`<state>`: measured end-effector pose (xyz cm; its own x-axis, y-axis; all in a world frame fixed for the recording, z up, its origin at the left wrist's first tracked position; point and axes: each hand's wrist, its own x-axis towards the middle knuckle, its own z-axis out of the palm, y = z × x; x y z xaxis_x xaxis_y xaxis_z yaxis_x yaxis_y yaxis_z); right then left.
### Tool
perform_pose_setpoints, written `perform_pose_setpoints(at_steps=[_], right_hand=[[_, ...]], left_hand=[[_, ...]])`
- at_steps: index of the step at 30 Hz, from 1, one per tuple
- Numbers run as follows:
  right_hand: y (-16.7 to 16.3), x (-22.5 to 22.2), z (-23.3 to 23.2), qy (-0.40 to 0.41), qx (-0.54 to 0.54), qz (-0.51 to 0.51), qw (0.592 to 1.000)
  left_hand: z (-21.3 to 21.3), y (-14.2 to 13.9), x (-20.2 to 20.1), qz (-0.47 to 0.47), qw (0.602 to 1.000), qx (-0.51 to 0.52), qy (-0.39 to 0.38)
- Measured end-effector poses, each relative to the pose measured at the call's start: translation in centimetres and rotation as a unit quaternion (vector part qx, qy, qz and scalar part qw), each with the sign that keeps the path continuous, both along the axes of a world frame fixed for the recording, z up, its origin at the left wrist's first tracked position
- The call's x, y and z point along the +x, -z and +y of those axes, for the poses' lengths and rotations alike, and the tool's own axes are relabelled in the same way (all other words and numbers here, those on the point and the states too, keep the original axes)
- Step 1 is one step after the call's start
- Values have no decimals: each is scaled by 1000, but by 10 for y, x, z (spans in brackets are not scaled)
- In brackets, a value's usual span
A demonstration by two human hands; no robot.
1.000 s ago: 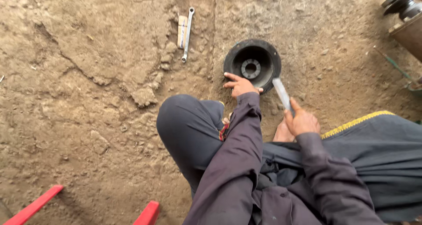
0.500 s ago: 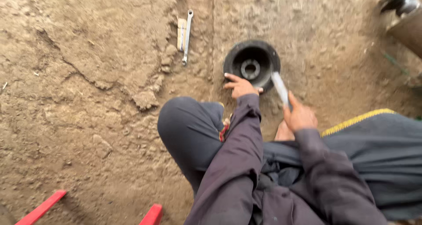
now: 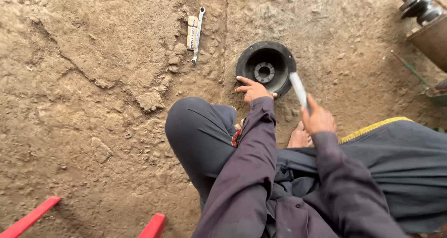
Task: The person sits on the ground holding a round black metal component steady with one hand and repeatedly runs a flat file along its rim with the other hand, working around the edge of the part. A wrench lies on the ground nearby and is not used.
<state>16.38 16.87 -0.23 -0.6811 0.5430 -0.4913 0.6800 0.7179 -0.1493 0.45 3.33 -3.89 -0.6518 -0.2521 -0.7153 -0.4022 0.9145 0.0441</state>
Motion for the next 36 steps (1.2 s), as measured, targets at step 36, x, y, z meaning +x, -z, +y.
perform_pose_setpoints(at_steps=[36], right_hand=[[-27,6,6,166,-252,64,951]], left_hand=[[-15,-40,0,15,960,143,-241]])
